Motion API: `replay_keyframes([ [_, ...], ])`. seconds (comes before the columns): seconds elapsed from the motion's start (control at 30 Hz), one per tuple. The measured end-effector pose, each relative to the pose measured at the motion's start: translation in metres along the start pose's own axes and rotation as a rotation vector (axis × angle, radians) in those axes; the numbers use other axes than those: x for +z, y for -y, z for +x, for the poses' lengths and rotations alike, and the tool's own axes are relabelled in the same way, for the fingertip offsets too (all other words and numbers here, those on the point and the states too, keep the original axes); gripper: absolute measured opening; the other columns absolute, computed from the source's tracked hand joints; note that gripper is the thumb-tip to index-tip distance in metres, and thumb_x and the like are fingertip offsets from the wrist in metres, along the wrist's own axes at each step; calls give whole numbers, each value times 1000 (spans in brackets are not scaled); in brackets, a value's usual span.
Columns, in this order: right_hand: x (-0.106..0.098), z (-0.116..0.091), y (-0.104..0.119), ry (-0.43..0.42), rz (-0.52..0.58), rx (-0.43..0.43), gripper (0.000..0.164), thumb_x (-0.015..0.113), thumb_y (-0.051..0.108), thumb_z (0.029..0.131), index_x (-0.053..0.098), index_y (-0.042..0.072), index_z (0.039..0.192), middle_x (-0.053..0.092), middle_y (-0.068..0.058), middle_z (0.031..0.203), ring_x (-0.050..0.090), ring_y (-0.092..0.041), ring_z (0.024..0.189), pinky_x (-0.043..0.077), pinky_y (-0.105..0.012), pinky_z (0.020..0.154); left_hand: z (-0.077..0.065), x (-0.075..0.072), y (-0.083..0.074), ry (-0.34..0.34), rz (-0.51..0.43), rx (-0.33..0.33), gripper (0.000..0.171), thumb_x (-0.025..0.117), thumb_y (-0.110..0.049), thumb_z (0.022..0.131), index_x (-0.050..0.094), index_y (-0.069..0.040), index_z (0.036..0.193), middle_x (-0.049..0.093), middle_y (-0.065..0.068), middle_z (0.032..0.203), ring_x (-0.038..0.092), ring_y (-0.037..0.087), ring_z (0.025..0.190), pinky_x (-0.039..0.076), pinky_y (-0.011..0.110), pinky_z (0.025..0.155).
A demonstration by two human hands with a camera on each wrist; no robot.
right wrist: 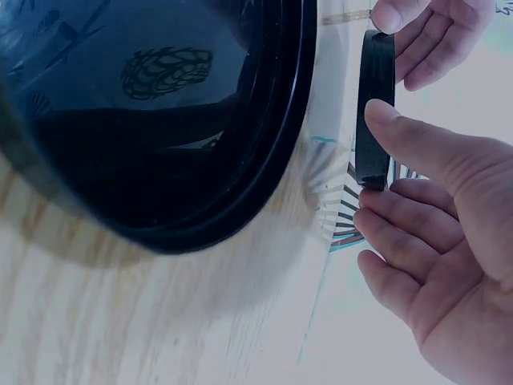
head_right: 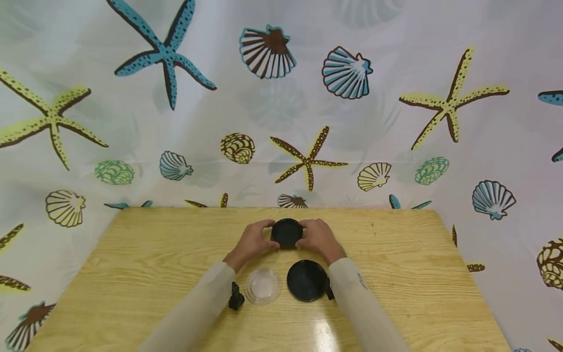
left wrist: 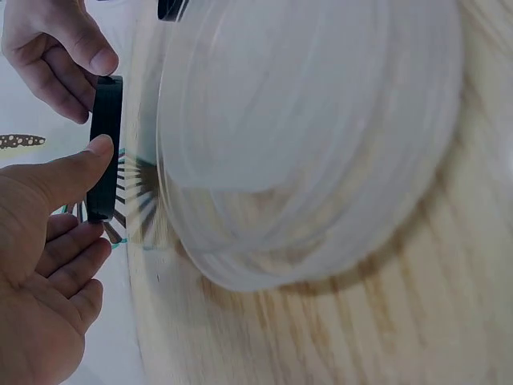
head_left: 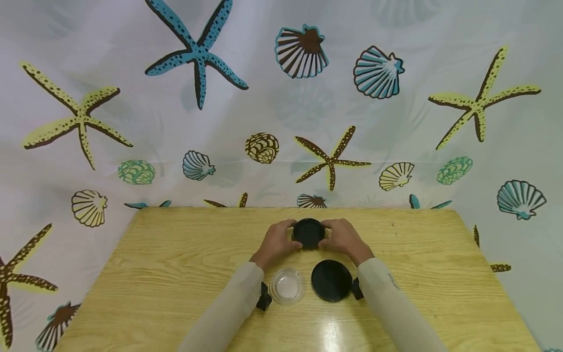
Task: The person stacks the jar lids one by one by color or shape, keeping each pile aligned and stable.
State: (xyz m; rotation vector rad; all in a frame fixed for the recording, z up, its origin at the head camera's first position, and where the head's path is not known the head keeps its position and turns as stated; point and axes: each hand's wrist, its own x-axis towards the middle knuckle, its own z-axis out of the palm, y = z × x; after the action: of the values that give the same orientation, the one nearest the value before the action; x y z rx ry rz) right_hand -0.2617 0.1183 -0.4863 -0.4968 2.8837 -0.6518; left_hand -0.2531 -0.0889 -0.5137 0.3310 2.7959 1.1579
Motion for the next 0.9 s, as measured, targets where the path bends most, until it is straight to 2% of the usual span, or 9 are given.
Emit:
replay_keyframes([
  [0.23, -4, -9, -2, -5, 21, -12, 57, 79, 27, 77, 60, 7, 128, 63, -11, 126, 58, -31, 116, 47, -45, 99, -3, -1, -8, 12, 18, -24, 67, 79, -22, 78, 50, -10, 137, 55, 8, 136, 49, 28, 129, 42, 45, 106],
  [0.37, -5, -15, -3, -4, 42, -12, 56, 79, 26, 78, 61, 7, 128, 63, -11, 127, 59, -30, 115, 49, -45, 97, -7, -2, -11, 12, 32, -15, 68, 81, -21, 76, 51, -10, 136, 56, 8, 135, 50, 27, 128, 42, 44, 106],
  [0.53, -5, -21, -3, 6, 66, -13, 56, 78, 26, 78, 60, 8, 128, 63, -11, 126, 60, -30, 115, 49, -45, 97, -12, -3, -13, 9, 42, 15, 68, 81, -21, 75, 52, -8, 135, 57, 9, 134, 51, 28, 127, 43, 44, 105],
  [0.9, -11, -35, -3, -47, 73, -32, 57, 78, 26, 79, 59, 8, 130, 65, -11, 124, 60, -30, 113, 50, -45, 95, -20, -3, -21, 3, 58, 73, 68, 81, -24, 75, 52, -8, 135, 58, 9, 133, 52, 27, 126, 44, 44, 104],
])
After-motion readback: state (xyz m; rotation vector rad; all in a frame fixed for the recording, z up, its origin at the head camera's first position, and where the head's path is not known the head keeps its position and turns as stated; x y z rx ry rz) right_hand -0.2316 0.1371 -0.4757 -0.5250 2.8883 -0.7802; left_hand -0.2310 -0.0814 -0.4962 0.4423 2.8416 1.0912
